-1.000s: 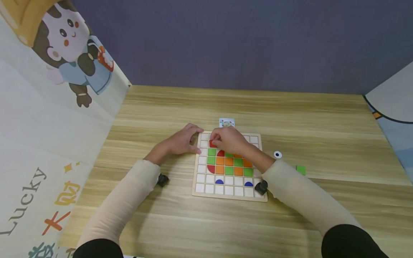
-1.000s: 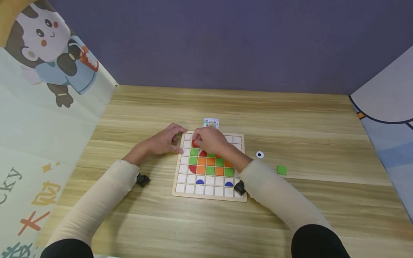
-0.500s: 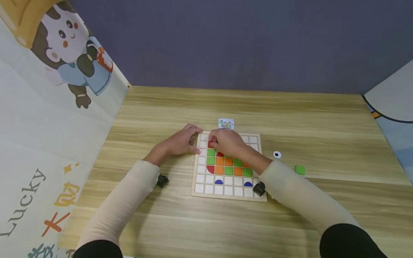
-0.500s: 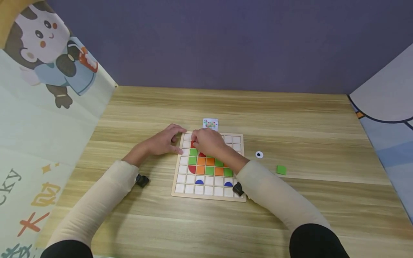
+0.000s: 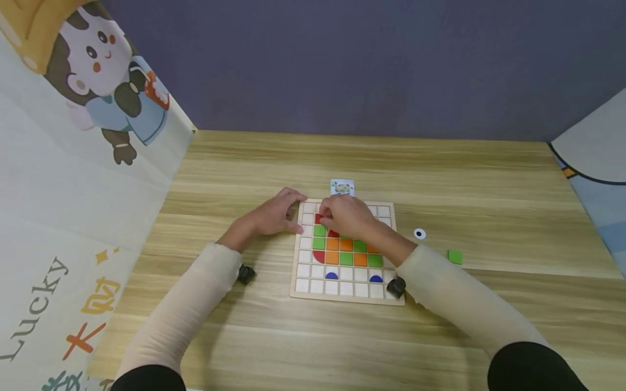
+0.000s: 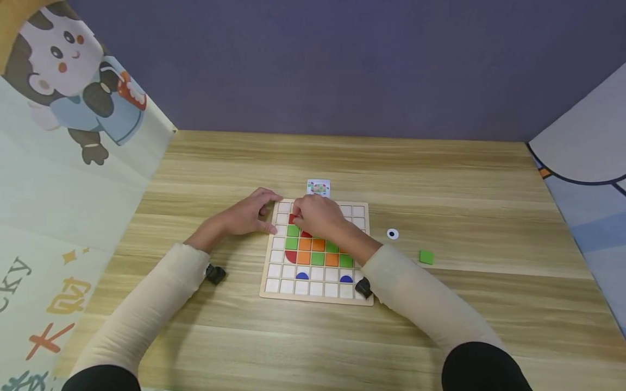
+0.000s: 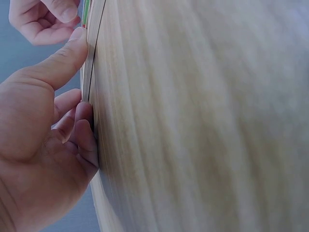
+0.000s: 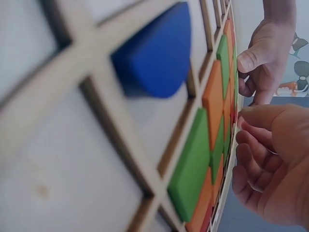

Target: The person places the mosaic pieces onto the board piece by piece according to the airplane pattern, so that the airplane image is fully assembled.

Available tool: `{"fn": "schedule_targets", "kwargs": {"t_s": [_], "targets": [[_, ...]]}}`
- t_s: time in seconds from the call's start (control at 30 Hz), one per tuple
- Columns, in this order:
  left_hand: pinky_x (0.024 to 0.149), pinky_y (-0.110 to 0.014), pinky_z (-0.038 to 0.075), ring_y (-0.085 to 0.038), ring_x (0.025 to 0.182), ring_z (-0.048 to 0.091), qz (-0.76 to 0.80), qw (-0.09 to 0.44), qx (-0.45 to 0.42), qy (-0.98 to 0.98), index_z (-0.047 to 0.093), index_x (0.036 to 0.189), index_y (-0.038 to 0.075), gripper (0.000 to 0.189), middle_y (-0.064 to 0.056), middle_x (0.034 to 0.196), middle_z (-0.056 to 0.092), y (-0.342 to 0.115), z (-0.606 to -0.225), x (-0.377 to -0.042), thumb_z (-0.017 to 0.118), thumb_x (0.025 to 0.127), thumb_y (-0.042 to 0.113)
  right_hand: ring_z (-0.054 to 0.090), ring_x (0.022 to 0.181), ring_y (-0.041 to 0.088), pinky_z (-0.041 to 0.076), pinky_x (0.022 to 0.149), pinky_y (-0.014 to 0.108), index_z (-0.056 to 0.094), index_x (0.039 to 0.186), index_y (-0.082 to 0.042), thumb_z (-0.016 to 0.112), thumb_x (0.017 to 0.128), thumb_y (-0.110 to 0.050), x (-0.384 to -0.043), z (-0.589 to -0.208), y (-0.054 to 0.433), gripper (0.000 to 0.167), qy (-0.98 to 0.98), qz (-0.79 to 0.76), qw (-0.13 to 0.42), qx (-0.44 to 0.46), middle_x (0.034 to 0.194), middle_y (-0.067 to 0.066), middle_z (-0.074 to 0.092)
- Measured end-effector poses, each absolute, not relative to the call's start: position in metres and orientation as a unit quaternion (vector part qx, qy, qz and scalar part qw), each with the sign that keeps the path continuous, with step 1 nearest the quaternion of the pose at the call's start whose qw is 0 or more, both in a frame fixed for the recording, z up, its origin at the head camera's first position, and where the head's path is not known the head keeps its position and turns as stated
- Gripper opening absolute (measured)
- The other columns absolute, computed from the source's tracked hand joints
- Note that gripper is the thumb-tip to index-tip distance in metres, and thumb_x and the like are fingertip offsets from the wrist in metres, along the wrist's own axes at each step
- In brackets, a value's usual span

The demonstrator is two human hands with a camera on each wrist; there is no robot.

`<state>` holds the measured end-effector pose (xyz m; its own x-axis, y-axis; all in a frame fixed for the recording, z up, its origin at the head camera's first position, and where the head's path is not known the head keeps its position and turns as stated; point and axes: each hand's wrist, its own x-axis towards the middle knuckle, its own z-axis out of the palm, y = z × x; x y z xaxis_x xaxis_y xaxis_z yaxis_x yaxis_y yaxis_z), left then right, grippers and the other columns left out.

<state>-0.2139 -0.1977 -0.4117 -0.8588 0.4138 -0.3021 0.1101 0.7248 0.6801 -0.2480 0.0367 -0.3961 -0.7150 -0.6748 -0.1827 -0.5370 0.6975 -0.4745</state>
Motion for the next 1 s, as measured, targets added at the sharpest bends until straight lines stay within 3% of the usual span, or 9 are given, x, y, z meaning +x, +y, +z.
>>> {"fn": "schedule_targets", "kwargs": {"t_s": [0.57, 1.0], "targets": [[0.11, -0.045, 0.047, -0.028, 0.121, 0.054, 0.34, 0.234, 0.138, 0.9, 0.039, 0.155, 0.012, 0.084, -0.009, 0.153, 0.036, -0.198, -0.412, -0.207, 0.083, 0.086, 0.034, 0.067, 0.092, 0.017, 0.057, 0.084, 0.036, 0.075, 0.108, -0.015, 0.069, 0.097, -0.025, -0.238, -0.383, 0.06, 0.017, 0.914, -0.203, 0.162, -0.312, 0.101, 0.0, 0.075], [0.112, -0.045, 0.045, -0.029, 0.124, 0.054, 0.333, 0.238, 0.147, 0.9, 0.038, 0.155, 0.013, 0.084, -0.008, 0.155, 0.034, -0.199, -0.413, -0.203, 0.082, 0.087, 0.034, 0.063, 0.08, 0.017, 0.054, 0.075, 0.035, 0.073, 0.112, -0.012, 0.07, 0.097, -0.026, -0.229, -0.369, 0.101, 0.021, 0.921, -0.21, 0.159, -0.287, 0.098, 0.002, 0.074]]}}
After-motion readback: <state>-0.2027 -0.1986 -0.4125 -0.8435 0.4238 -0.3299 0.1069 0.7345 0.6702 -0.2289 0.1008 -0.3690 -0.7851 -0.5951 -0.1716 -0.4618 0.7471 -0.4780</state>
